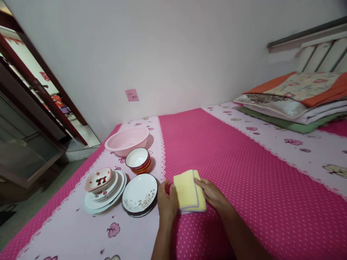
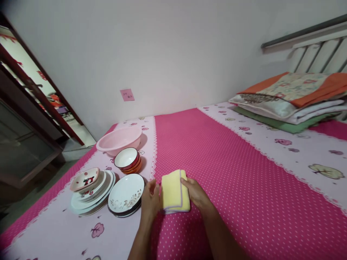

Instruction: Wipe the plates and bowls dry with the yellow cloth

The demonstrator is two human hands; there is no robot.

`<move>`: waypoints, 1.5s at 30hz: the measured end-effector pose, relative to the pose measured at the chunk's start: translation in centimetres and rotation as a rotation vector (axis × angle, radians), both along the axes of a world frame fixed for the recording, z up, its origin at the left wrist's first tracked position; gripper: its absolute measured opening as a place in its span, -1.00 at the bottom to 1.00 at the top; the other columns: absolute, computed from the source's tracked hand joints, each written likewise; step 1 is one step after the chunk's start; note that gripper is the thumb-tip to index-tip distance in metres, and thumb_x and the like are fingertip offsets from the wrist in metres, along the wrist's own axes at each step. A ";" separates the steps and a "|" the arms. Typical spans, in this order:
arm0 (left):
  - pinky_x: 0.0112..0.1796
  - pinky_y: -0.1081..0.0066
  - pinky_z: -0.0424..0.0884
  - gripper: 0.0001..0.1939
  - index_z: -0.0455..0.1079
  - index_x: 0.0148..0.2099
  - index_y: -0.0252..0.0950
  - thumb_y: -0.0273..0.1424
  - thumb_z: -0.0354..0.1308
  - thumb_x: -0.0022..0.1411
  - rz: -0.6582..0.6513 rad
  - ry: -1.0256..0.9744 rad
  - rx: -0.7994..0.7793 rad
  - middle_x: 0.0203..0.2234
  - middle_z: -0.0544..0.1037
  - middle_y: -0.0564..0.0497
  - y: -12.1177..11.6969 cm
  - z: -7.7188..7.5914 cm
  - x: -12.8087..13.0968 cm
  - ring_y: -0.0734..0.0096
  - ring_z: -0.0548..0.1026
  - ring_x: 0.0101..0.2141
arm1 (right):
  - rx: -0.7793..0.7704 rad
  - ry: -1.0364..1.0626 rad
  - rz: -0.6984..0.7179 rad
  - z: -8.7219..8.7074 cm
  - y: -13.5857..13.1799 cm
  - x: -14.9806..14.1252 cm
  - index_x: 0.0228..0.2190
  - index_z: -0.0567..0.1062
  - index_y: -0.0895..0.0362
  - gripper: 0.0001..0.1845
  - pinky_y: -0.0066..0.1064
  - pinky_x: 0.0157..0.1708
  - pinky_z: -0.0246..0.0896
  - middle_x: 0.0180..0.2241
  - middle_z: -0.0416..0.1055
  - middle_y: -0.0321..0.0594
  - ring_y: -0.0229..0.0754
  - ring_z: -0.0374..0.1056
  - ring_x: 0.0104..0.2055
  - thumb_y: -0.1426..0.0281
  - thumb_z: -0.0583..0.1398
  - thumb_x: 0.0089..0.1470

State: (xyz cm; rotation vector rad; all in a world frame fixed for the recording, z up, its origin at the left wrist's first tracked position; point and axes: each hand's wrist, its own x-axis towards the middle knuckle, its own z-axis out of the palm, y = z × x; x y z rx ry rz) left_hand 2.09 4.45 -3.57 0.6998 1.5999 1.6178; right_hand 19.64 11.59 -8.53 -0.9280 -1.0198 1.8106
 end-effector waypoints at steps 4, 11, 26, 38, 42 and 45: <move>-0.04 0.06 0.54 -0.71 0.50 -0.13 -0.35 -0.21 0.26 0.26 -0.149 -0.271 -0.102 -0.14 0.66 -0.31 0.6 -1.9 0.5 0.03 0.65 -0.14 | 0.017 -0.011 -0.029 0.0 0.4 0.9 -0.26 0.60 0.13 -0.46 -0.16 -0.23 0.45 -0.33 0.67 -0.07 0.04 0.58 -0.34 -0.06 0.41 -0.06; -0.01 0.06 0.59 -0.60 0.57 -0.18 -0.42 -0.21 0.47 0.05 -0.341 -0.527 -0.053 -0.19 0.71 -0.32 0.1 -1.7 2.3 -0.09 0.67 -0.09 | 0.088 -0.094 -0.131 0.0 0.9 2.4 -0.35 0.62 0.16 -0.52 -0.29 -0.31 0.39 -0.39 0.66 -0.15 -0.04 0.54 -0.35 0.02 0.47 -0.11; 0.08 -0.02 0.55 -0.39 0.55 0.00 -0.39 -0.35 0.60 -0.12 -0.385 -0.630 0.047 -0.13 0.72 -0.27 0.0 -1.1 2.7 -0.18 0.63 0.04 | 0.201 -0.160 -0.406 1.5 0.9 1.8 -0.39 0.57 0.09 -0.46 -0.34 -0.39 0.34 -0.44 0.56 -0.21 -0.14 0.43 -0.41 -0.11 0.45 -0.13; 0.06 -0.03 0.57 -0.44 0.55 0.01 -0.40 -0.30 0.53 -0.03 -0.368 -0.629 0.028 -0.08 0.71 -0.31 0.3 -1.5 2.7 -0.23 0.64 0.02 | 0.146 -0.106 -0.234 2.2 0.0 0.8 -0.43 0.56 0.13 -0.48 -0.39 -0.48 0.22 -0.52 0.53 -0.29 -0.22 0.37 -0.50 0.02 0.53 -0.27; 0.07 -0.03 0.56 -0.46 0.53 0.11 -0.45 -0.23 0.42 0.17 -0.371 -0.721 -0.023 -0.04 0.68 -0.36 0.5 -1.7 2.7 -0.20 0.64 0.02 | 0.094 -0.017 -0.122 2.6 -0.8 0.4 -0.46 0.52 0.12 -0.48 -0.33 -0.39 0.35 -0.50 0.58 -0.26 -0.16 0.46 -0.48 0.06 0.56 -0.30; 0.10 -0.02 0.54 -0.41 0.45 0.24 -0.45 -0.16 0.32 0.31 -0.391 -0.788 -0.031 0.01 0.66 -0.38 0.6 -1.7 2.8 -0.17 0.63 0.04 | 0.056 0.053 -0.041 3.1 -1.3 0.2 -0.34 0.57 0.13 -0.44 -0.21 -0.25 0.45 -0.40 0.64 -0.17 -0.05 0.56 -0.38 0.01 0.54 -0.25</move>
